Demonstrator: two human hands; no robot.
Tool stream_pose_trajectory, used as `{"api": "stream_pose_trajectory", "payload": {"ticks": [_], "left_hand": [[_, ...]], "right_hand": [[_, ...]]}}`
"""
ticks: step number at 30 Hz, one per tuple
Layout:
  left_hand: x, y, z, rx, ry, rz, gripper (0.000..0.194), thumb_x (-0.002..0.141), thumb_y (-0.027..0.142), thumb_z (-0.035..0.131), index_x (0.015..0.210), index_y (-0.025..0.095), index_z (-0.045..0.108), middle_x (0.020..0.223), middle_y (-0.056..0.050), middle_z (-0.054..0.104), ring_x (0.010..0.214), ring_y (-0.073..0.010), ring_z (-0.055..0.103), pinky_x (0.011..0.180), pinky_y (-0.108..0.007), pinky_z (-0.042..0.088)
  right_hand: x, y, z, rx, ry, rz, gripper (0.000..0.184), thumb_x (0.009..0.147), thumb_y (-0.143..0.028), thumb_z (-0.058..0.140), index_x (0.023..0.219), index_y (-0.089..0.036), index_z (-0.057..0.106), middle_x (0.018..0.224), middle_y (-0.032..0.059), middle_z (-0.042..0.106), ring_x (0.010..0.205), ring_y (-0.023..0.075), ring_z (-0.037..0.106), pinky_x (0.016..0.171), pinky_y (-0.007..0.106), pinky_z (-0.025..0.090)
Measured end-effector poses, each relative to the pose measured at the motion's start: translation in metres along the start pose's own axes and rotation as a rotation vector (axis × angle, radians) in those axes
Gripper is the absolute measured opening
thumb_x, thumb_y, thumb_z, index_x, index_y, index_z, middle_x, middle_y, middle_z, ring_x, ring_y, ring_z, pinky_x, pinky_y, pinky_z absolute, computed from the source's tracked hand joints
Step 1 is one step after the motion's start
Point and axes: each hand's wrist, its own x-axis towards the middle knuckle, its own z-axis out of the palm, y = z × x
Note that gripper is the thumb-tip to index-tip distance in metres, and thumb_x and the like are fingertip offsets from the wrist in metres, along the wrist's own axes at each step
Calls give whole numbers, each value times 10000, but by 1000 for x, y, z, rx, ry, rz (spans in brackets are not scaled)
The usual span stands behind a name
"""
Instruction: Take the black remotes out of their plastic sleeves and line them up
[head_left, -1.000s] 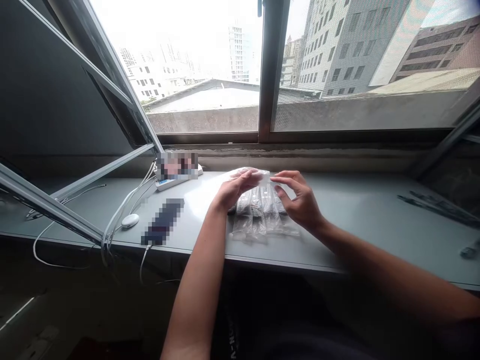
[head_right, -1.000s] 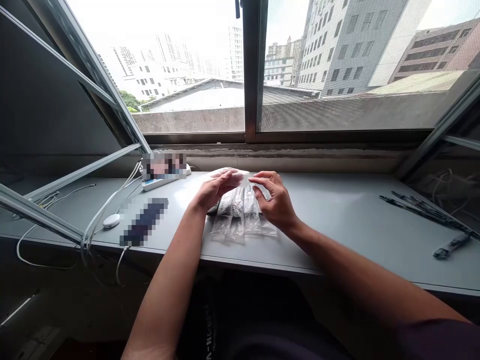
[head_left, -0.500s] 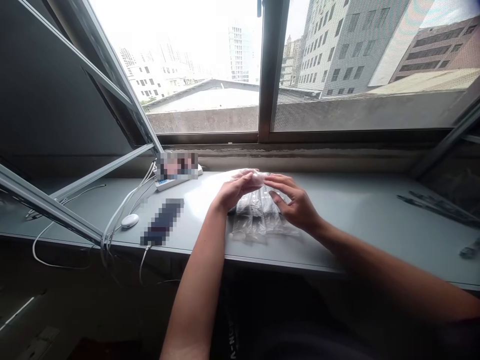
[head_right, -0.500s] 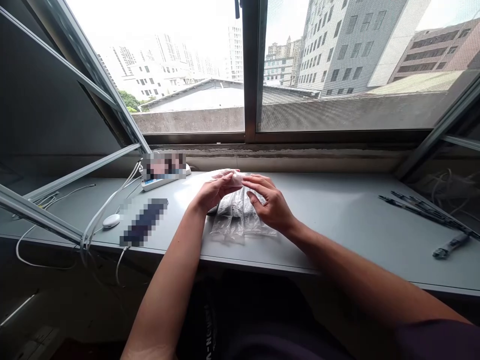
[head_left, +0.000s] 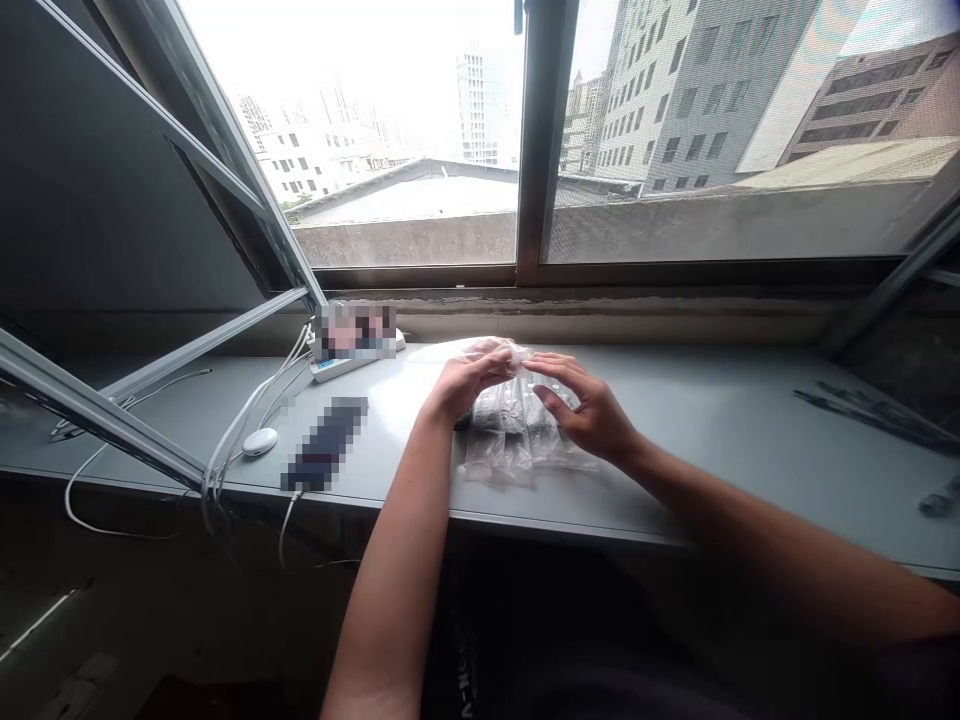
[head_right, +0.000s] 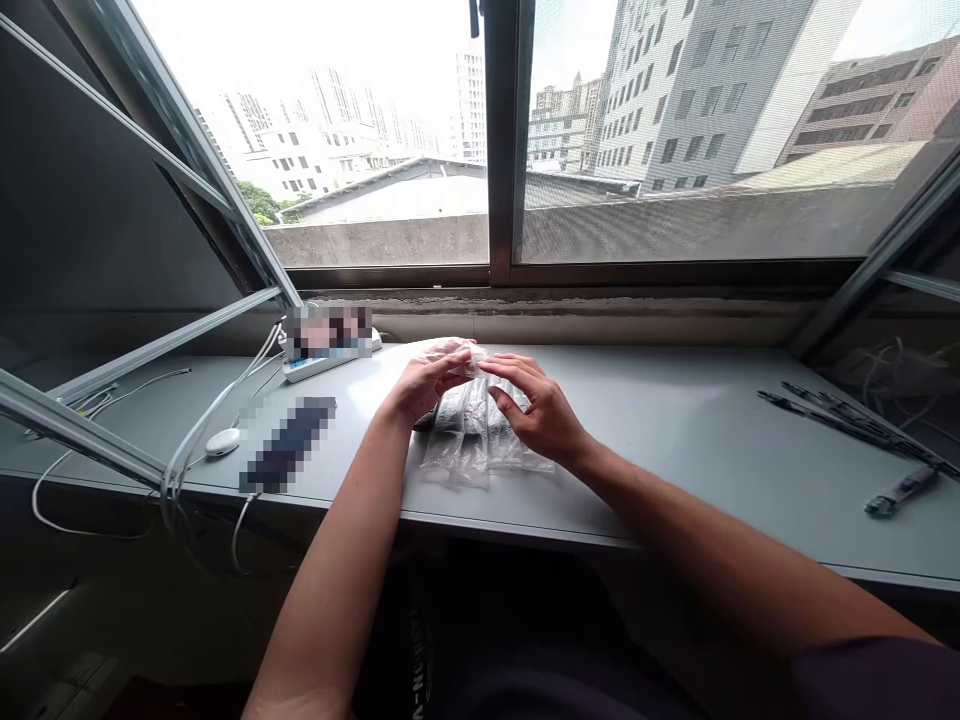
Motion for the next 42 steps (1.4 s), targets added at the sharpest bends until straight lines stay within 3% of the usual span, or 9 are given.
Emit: {"api": "stream_pose_trajectory", "payload": {"ticks": [6,14,24,31,42], "left_hand": [[2,-1,0,-38,-3,-31,472,805,326,984,1192,117,811,1088,-153,836,989,-247,812,1059,-433,607],[3,-1,-2,-41,0,-3,335,877,297,919,1146,128,812,1088,-128,828,998,-234,804,1068,-438,615],[0,2,-1,-6,-82,-28,346,911,317,883,1195,126,834,1229,-158,808,1114,-261,777,1032,-399,633],[3,-2,-5,3,-68,-46,360,904,326,892,1210,143,840,1156,-149,825,1074,-256,785,1000,-393,642],[1,0,-1,6,-79,-45,374,891,324,907,1209,140,835,1179,-145,811,1061,-246,774,1018,-405,632]], "right_hand": [[-1,4,0,-72,19,64,358,1100,-312,643,1441,-300,751,1463,99,740,1398,339,657,1206,595,526],[1,1,-1,-80,94,87,225,1086,-328,663,1251,-300,814,1325,89,794,1297,340,707,1148,599,563],[1,-5,-1,-85,105,17,346,1101,-299,633,1419,-323,769,1440,88,740,1374,342,648,1210,600,518],[0,1,0,-36,94,122,328,1080,-361,668,1383,-325,790,1319,113,673,1269,329,676,1134,560,579],[-8,8,4,-109,4,123,402,1080,-389,668,1457,-281,753,1369,150,570,1312,365,624,1115,591,599]]}}
